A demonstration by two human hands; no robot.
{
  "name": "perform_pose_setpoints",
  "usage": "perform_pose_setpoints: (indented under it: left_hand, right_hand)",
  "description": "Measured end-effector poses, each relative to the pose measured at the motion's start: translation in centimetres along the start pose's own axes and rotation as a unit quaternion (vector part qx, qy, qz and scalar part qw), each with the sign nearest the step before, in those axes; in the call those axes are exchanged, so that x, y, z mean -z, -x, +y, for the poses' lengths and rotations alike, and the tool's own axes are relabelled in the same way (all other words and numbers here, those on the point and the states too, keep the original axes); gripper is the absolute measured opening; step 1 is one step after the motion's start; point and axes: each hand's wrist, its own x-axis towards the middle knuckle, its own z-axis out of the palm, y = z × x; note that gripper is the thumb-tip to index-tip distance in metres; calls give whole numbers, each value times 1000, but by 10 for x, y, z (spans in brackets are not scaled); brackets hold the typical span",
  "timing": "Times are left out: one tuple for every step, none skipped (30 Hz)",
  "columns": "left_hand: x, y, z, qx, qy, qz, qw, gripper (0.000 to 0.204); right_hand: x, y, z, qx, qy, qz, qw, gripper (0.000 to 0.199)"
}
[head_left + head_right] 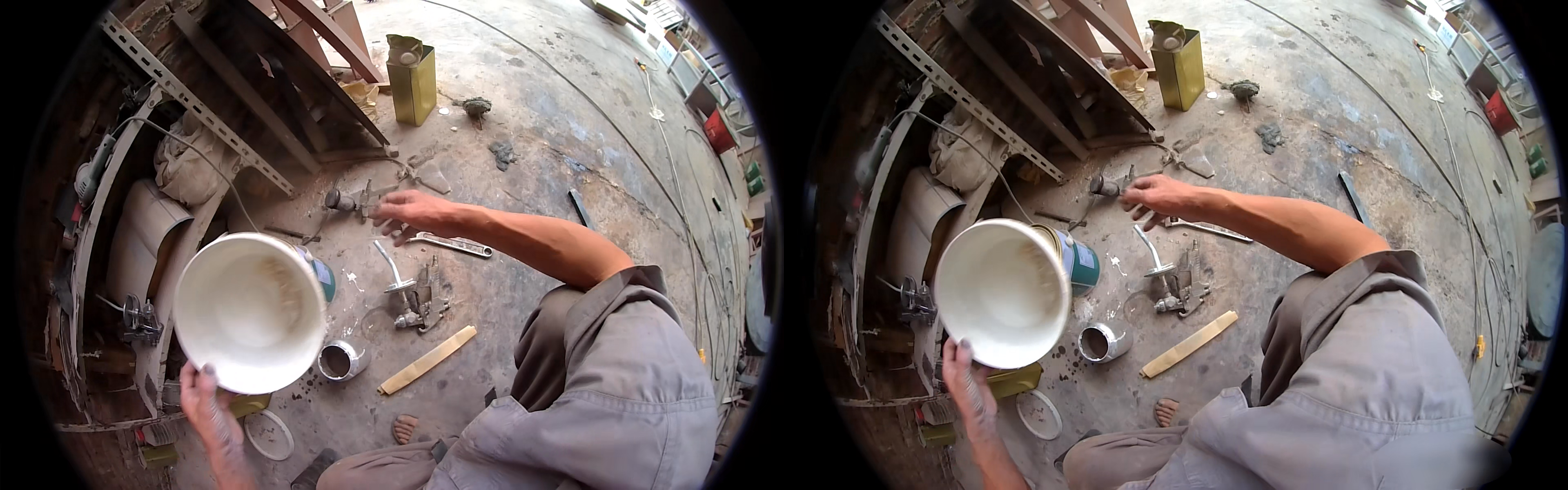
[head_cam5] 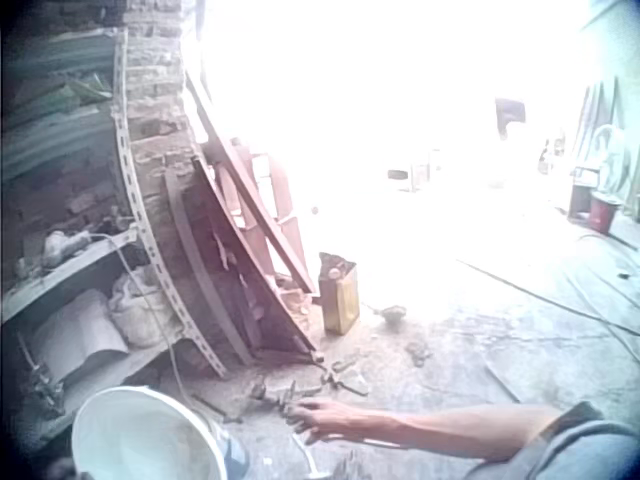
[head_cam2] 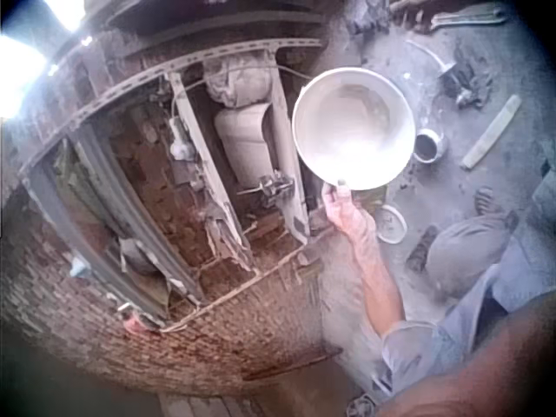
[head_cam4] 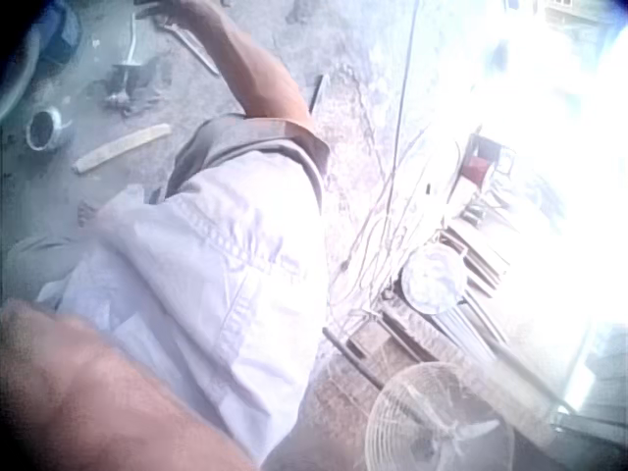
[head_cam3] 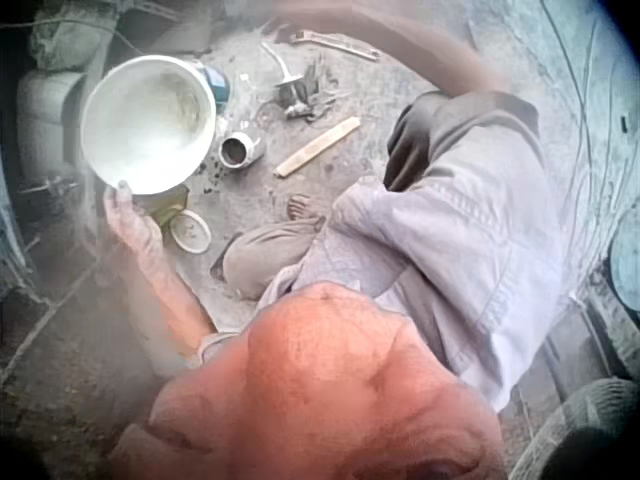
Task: The person disassembles a paint sprayer using a wrench, then cleans the components by dipping and scrubbing them in a bucket of liquid. They use a wooden stick to scrape residue from a paint can and rinse the parts before placing them back in the bucket.
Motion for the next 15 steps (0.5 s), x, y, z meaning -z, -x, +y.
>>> perform_pose_setpoints:
  left_hand:
    - [-22, -1, -5, 22, 14, -34, 999, 65]
    - [-40, 1, -9, 45, 24, -63, 997, 66]
    - [-52, -1, -12, 65, 27, -91, 993, 65]
    - [-63, -1, -17, 85, 29, -119, 989, 65]
    - [-77, 1, -23, 99, 43, -128, 986, 60]
    - [-82, -2, -33, 104, 65, -153, 981, 52]
    - [-90, 0, -35, 119, 76, -165, 976, 50]
    - [-99, -1, -35, 131, 87, -179, 971, 48]
    - [-106, -2, -36, 137, 72, -188, 970, 48]
    - [-111, -1, -38, 143, 56, -198, 968, 49]
    - [-119, 1, -43, 156, 46, -213, 963, 50]
    - [-126, 0, -46, 163, 40, -224, 960, 50]
    - [-132, -2, -49, 170, 33, -235, 956, 49]
    - [-139, -4, -51, 177, 26, -244, 953, 49]
    - [-146, -5, -52, 187, 4, -256, 948, 48]
  right_hand:
    - [-4, 16, -13, 5, -52, -29, 998, 52]
    - [-9, 29, -24, 10, -106, -63, 992, 55]
    - [-14, 37, -34, 25, -156, -93, 983, 57]
    - [-18, 43, -38, 41, -121, -99, 987, 59]
    - [-16, 53, -40, 53, -84, -106, 989, 61]
    - [-14, 62, -39, 66, -49, -111, 990, 63]
    - [-7, 70, -37, 37, -45, -112, 992, 65]
    - [-3, 78, -32, 24, -61, -106, 992, 66]
    - [2, 84, -23, 14, -28, -102, 994, 66]
    - [7, 86, -13, 4, 3, -97, 995, 65]
    - [12, 94, -5, -11, -27, -92, 995, 58]
    - [19, 96, 7, -29, -67, -98, 992, 55]
    - [28, 99, 21, -47, -108, -103, 988, 53]
    - [33, 104, 26, -63, -149, -111, 981, 50]
    - [37, 111, 30, -75, -208, -98, 970, 43]
